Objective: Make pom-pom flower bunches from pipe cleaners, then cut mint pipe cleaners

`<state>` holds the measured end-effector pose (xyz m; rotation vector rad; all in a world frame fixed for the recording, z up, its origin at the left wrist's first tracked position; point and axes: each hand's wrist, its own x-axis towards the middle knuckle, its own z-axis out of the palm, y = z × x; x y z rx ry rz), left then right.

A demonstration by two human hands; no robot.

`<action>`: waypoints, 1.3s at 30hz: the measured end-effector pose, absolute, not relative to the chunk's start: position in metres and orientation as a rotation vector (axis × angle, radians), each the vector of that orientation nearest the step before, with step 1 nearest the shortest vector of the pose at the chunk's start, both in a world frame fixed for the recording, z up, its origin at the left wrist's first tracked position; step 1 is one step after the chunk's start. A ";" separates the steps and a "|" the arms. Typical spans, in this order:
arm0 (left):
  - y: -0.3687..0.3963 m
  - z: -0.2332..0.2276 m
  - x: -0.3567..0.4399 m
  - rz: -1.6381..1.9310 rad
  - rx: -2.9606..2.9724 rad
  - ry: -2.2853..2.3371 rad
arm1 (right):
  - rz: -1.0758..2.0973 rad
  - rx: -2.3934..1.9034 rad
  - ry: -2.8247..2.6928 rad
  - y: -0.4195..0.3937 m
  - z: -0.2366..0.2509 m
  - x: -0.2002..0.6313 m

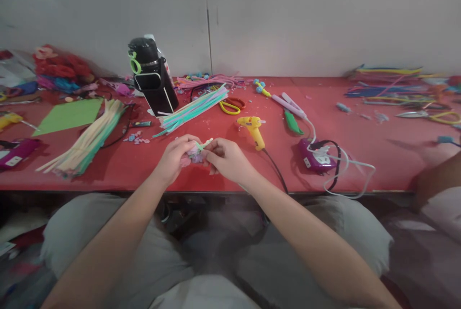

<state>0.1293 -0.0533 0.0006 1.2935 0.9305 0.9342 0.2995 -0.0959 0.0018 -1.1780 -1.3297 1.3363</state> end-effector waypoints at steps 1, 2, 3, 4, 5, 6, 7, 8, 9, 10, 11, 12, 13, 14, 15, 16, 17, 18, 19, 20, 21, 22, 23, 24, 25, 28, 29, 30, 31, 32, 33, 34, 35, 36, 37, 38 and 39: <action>-0.054 0.000 0.129 0.931 1.301 0.951 | 1.343 -1.179 -1.314 -0.096 0.002 0.298; -0.054 0.000 0.129 0.931 1.308 0.970 | 1.348 -1.179 -1.298 -0.097 0.001 0.296; -0.054 0.000 0.130 0.938 1.313 0.986 | 1.352 -1.174 -1.286 -0.098 0.001 0.295; -0.055 0.000 0.130 0.953 1.310 0.999 | 1.355 -1.165 -1.280 -0.099 0.001 0.293; -0.055 0.000 0.131 0.970 1.298 1.010 | 1.354 -1.153 -1.278 -0.100 0.001 0.291; -0.055 0.000 0.131 0.988 1.278 1.019 | 1.348 -1.140 -1.281 -0.101 0.001 0.290; -0.055 0.001 0.132 1.004 1.250 1.023 | 1.338 -1.128 -1.289 -0.102 0.001 0.289; -0.055 0.002 0.133 1.016 1.221 1.019 | 1.326 -1.116 -1.302 -0.102 0.000 0.289; -0.055 0.003 0.133 1.024 1.194 1.006 | 1.313 -1.104 -1.315 -0.102 -0.001 0.288; -0.055 0.004 0.134 1.025 1.171 0.986 | 1.294 -1.093 -1.327 -0.102 -0.002 0.288; -0.055 0.006 0.134 1.022 1.152 0.964 | 1.267 -1.082 -1.339 -0.102 -0.004 0.288; -0.055 0.007 0.134 1.016 1.137 0.945 | 1.233 -1.072 -1.353 -0.101 -0.005 0.289; -0.055 0.008 0.133 1.008 1.125 0.934 | 1.188 -1.066 -1.370 -0.100 -0.007 0.289; -0.054 0.008 0.133 0.995 1.114 0.930 | 1.132 -1.066 -1.390 -0.099 -0.008 0.289; -0.054 0.009 0.132 0.980 1.105 0.933 | 1.071 -1.070 -1.411 -0.098 -0.010 0.290; -0.054 0.009 0.132 0.963 1.098 0.939 | 1.015 -1.077 -1.432 -0.097 -0.010 0.290; -0.054 0.009 0.131 0.948 1.094 0.943 | 0.976 -1.084 -1.449 -0.096 -0.011 0.291; -0.054 0.009 0.131 0.934 1.092 0.945 | 0.958 -1.087 -1.461 -0.095 -0.011 0.291; -0.054 0.010 0.131 0.923 1.092 0.944 | 0.960 -1.083 -1.469 -0.095 -0.011 0.292; -0.054 0.010 0.131 0.916 1.092 0.942 | 0.979 -1.074 -1.471 -0.094 -0.011 0.292; -0.055 0.009 0.131 0.913 1.091 0.941 | 1.007 -1.064 -1.467 -0.094 -0.010 0.292; -0.055 0.009 0.131 0.911 1.091 0.940 | 1.034 -1.053 -1.459 -0.094 -0.010 0.292; -0.055 0.009 0.132 0.909 1.090 0.938 | 1.053 -1.045 -1.448 -0.094 -0.010 0.292; -0.055 0.008 0.132 0.909 1.090 0.937 | 1.065 -1.041 -1.434 -0.093 -0.011 0.292; -0.055 0.007 0.133 0.908 1.089 0.937 | 1.070 -1.042 -1.419 -0.093 -0.011 0.292; -0.055 0.005 0.134 0.908 1.086 0.940 | 1.077 -1.057 -1.375 -0.092 -0.012 0.292; -0.056 0.005 0.134 0.910 1.087 0.935 | 1.083 -1.058 -1.358 -0.092 -0.012 0.292; -0.056 0.004 0.134 0.912 1.089 0.925 | 1.092 -1.056 -1.341 -0.092 -0.011 0.292; -0.057 0.004 0.135 0.917 1.091 0.911 | 1.101 -1.055 -1.326 -0.091 -0.011 0.292; -0.057 0.003 0.135 0.922 1.095 0.898 | 1.109 -1.059 -1.312 -0.091 -0.011 0.293; -0.058 0.002 0.136 0.924 1.100 0.890 | 1.118 -1.069 -1.301 -0.091 -0.010 0.293; -0.059 0.001 0.137 0.925 1.107 0.887 | 1.128 -1.082 -1.292 -0.092 -0.010 0.293; -0.059 0.000 0.138 0.928 1.117 0.887 | 1.139 -1.096 -1.285 -0.092 -0.009 0.294; -0.059 -0.002 0.139 0.932 1.129 0.884 | 1.149 -1.107 -1.280 -0.092 -0.009 0.294; -0.059 -0.005 0.139 0.932 1.142 0.879 | 1.155 -1.114 -1.278 -0.092 -0.008 0.295; -0.058 -0.007 0.140 0.927 1.159 0.872 | 1.155 -1.117 -1.280 -0.091 -0.008 0.295; -0.057 -0.009 0.140 0.923 1.183 0.864 | 1.149 -1.119 -1.287 -0.091 -0.008 0.296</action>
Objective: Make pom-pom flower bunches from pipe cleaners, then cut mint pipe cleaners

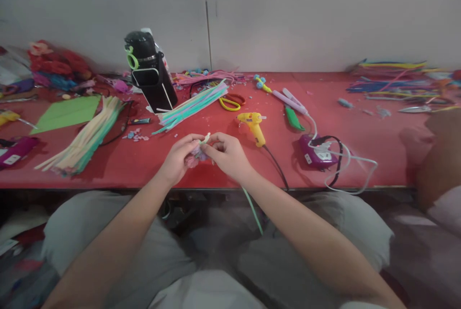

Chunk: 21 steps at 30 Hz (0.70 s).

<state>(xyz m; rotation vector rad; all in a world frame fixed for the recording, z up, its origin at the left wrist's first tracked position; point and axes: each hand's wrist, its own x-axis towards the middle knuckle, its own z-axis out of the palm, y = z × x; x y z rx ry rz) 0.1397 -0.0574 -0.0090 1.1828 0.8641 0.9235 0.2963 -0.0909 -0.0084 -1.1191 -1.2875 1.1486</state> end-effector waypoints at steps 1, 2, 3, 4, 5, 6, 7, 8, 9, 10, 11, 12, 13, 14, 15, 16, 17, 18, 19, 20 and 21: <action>-0.057 -0.011 0.139 0.926 1.225 0.861 | 1.138 -1.122 -1.297 -0.090 -0.009 0.297; -0.056 -0.012 0.139 0.943 1.290 0.869 | 1.126 -1.126 -1.309 -0.089 -0.009 0.298; -0.055 -0.012 0.137 0.987 1.377 0.888 | 1.114 -1.134 -1.318 -0.088 -0.010 0.299; -0.055 -0.012 0.136 1.056 1.489 0.921 | 1.102 -1.145 -1.326 -0.087 -0.010 0.301; -0.055 -0.011 0.134 1.140 1.619 0.959 | 1.088 -1.160 -1.329 -0.086 -0.011 0.302; -0.056 -0.010 0.132 1.219 1.759 0.995 | 1.071 -1.176 -1.330 -0.085 -0.012 0.303; -0.057 -0.009 0.130 1.278 1.892 1.025 | 1.054 -1.190 -1.331 -0.085 -0.013 0.303; -0.058 -0.009 0.129 1.311 2.011 1.045 | 1.039 -1.197 -1.330 -0.084 -0.014 0.304; -0.060 -0.008 0.128 1.317 2.110 1.055 | 1.026 -1.198 -1.329 -0.085 -0.014 0.304; -0.061 -0.009 0.128 1.303 2.183 1.059 | 1.018 -1.194 -1.330 -0.085 -0.014 0.303; -0.062 -0.009 0.128 1.286 2.228 1.061 | 1.013 -1.188 -1.331 -0.086 -0.014 0.303; -0.063 -0.010 0.129 1.272 2.251 1.066 | 1.009 -1.183 -1.328 -0.086 -0.013 0.302; -0.064 -0.011 0.130 1.266 2.261 1.075 | 1.003 -1.182 -1.323 -0.087 -0.013 0.301; -0.064 -0.012 0.131 1.266 2.262 1.085 | 0.996 -1.185 -1.318 -0.088 -0.012 0.300; -0.064 -0.013 0.131 1.270 2.260 1.096 | 0.987 -1.190 -1.311 -0.089 -0.012 0.299; -0.064 -0.014 0.132 1.277 2.257 1.104 | 0.981 -1.193 -1.306 -0.089 -0.012 0.299; -0.064 -0.014 0.132 1.286 2.259 1.108 | 0.975 -1.194 -1.302 -0.090 -0.012 0.298; -0.064 -0.014 0.132 1.289 2.267 1.108 | 0.970 -1.192 -1.301 -0.090 -0.012 0.297; -0.064 -0.014 0.132 1.289 2.283 1.101 | 0.967 -1.186 -1.302 -0.090 -0.013 0.297; -0.064 -0.015 0.132 1.284 2.304 1.090 | 0.965 -1.177 -1.302 -0.090 -0.013 0.297; -0.064 -0.015 0.132 1.277 2.326 1.074 | 0.965 -1.165 -1.305 -0.090 -0.013 0.297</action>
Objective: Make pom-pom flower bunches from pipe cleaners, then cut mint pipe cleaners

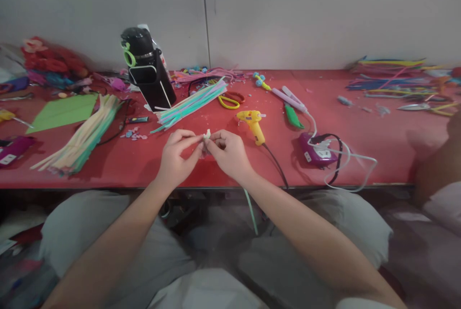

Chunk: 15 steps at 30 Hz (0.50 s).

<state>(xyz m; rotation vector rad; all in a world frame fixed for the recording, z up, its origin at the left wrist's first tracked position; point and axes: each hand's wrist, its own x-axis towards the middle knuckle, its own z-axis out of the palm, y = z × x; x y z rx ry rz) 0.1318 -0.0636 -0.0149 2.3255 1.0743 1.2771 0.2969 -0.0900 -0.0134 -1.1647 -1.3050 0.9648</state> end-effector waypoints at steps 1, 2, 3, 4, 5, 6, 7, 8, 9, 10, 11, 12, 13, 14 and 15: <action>-0.063 -0.015 0.131 1.273 2.347 1.053 | 0.966 -1.150 -1.310 -0.090 -0.014 0.297; -0.063 -0.016 0.131 1.270 2.367 1.026 | 0.969 -1.135 -1.318 -0.090 -0.014 0.297; -0.062 -0.016 0.130 1.270 2.385 0.997 | 0.971 -1.119 -1.328 -0.090 -0.013 0.298; -0.062 -0.017 0.130 1.273 2.400 0.971 | 0.972 -1.103 -1.341 -0.091 -0.013 0.299; -0.061 -0.017 0.129 1.271 2.414 0.951 | 0.974 -1.089 -1.358 -0.091 -0.012 0.299; -0.060 -0.017 0.128 1.265 2.426 0.939 | 0.977 -1.078 -1.377 -0.091 -0.011 0.300; -0.060 -0.016 0.127 1.253 2.438 0.932 | 0.982 -1.072 -1.397 -0.091 -0.010 0.301; -0.059 -0.015 0.126 1.237 2.448 0.926 | 0.989 -1.068 -1.417 -0.091 -0.009 0.302; -0.059 -0.014 0.125 1.224 2.460 0.919 | 1.000 -1.066 -1.435 -0.091 -0.008 0.303; -0.058 -0.013 0.123 1.212 2.473 0.909 | 1.014 -1.063 -1.451 -0.091 -0.008 0.304; -0.058 -0.011 0.122 1.200 2.487 0.899 | 1.027 -1.057 -1.462 -0.091 -0.007 0.304; -0.058 -0.010 0.121 1.187 2.502 0.891 | 1.040 -1.050 -1.468 -0.091 -0.007 0.305; -0.058 -0.009 0.121 1.171 2.516 0.889 | 1.051 -1.045 -1.471 -0.091 -0.007 0.305; -0.058 -0.008 0.120 1.148 2.529 0.893 | 1.055 -1.044 -1.473 -0.091 -0.008 0.305; -0.058 -0.008 0.120 1.124 2.541 0.903 | 1.054 -1.047 -1.474 -0.091 -0.008 0.305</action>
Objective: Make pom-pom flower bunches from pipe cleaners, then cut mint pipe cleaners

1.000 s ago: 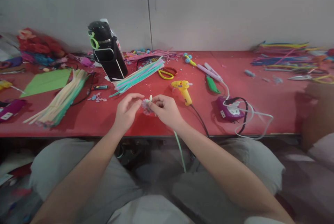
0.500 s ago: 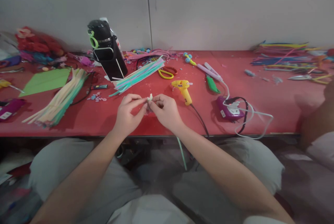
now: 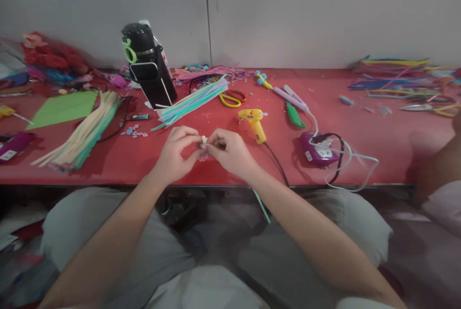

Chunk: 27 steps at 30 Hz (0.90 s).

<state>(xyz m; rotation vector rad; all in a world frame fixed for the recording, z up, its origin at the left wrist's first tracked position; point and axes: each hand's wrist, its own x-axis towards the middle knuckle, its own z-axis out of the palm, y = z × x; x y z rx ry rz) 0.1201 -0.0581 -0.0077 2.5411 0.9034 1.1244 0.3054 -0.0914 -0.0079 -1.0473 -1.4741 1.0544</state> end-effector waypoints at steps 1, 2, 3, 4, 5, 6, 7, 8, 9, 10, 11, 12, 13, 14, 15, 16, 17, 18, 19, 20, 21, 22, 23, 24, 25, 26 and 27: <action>-0.058 -0.007 0.120 1.101 2.554 0.917 | 1.052 -1.053 -1.474 -0.092 -0.008 0.305; -0.059 -0.007 0.121 1.080 2.567 0.932 | 1.048 -1.063 -1.474 -0.092 -0.009 0.305; -0.059 -0.007 0.121 1.064 2.579 0.944 | 1.041 -1.080 -1.475 -0.093 -0.009 0.305; -0.060 -0.007 0.122 1.048 2.589 0.953 | 1.026 -1.099 -1.478 -0.094 -0.009 0.304; -0.060 -0.007 0.123 1.036 2.596 0.958 | 1.006 -1.121 -1.481 -0.094 -0.009 0.304; -0.061 -0.007 0.123 1.025 2.599 0.963 | 0.984 -1.143 -1.483 -0.095 -0.009 0.304; -0.061 -0.007 0.124 1.012 2.600 0.966 | 0.966 -1.162 -1.484 -0.095 -0.009 0.304; -0.061 -0.006 0.124 1.000 2.599 0.971 | 0.958 -1.175 -1.483 -0.095 -0.009 0.304; -0.060 -0.006 0.124 0.987 2.597 0.977 | 0.962 -1.185 -1.477 -0.095 -0.009 0.304; -0.060 -0.006 0.125 0.975 2.593 0.984 | 0.973 -1.196 -1.473 -0.095 -0.008 0.305; -0.060 -0.006 0.125 0.963 2.588 0.991 | 0.991 -1.205 -1.474 -0.094 -0.007 0.306; -0.060 -0.005 0.125 0.956 2.580 0.998 | 1.010 -1.209 -1.492 -0.094 -0.005 0.308; -0.059 -0.005 0.125 0.958 2.570 1.006 | 1.020 -1.212 -1.533 -0.093 -0.003 0.310; -0.059 -0.005 0.124 0.972 2.559 1.012 | 1.011 -1.212 -1.599 -0.093 0.000 0.312; -0.058 -0.005 0.124 0.993 2.548 1.014 | 0.979 -1.209 -1.679 -0.092 0.003 0.315; -0.057 -0.006 0.124 1.017 2.538 1.012 | 0.926 -1.206 -1.764 -0.092 0.006 0.317; -0.056 -0.006 0.123 1.038 2.530 1.008 | 0.859 -1.205 -1.839 -0.091 0.009 0.319; -0.055 -0.007 0.123 1.051 2.523 1.002 | 0.792 -1.208 -1.895 -0.091 0.011 0.320; -0.054 -0.007 0.122 1.053 2.517 0.994 | 0.737 -1.214 -1.927 -0.091 0.013 0.321; -0.053 -0.008 0.122 1.051 2.509 0.989 | 0.698 -1.227 -1.939 -0.091 0.014 0.322; -0.052 -0.008 0.122 1.049 2.501 0.986 | 0.669 -1.250 -1.934 -0.092 0.015 0.323; -0.052 -0.008 0.122 1.050 2.493 0.981 | 0.646 -1.278 -1.921 -0.092 0.015 0.323; -0.051 -0.008 0.121 1.051 2.488 0.974 | 0.626 -1.304 -1.906 -0.093 0.015 0.323; -0.051 -0.007 0.121 1.053 2.485 0.961 | 0.610 -1.322 -1.899 -0.093 0.016 0.324; -0.051 -0.006 0.121 1.046 2.487 0.940 | 0.601 -1.330 -1.905 -0.094 0.016 0.324; -0.052 -0.004 0.120 1.024 2.495 0.910 | 0.599 -1.326 -1.930 -0.094 0.017 0.325; -0.052 -0.002 0.119 0.987 2.506 0.872 | 0.595 -1.313 -1.975 -0.094 0.018 0.327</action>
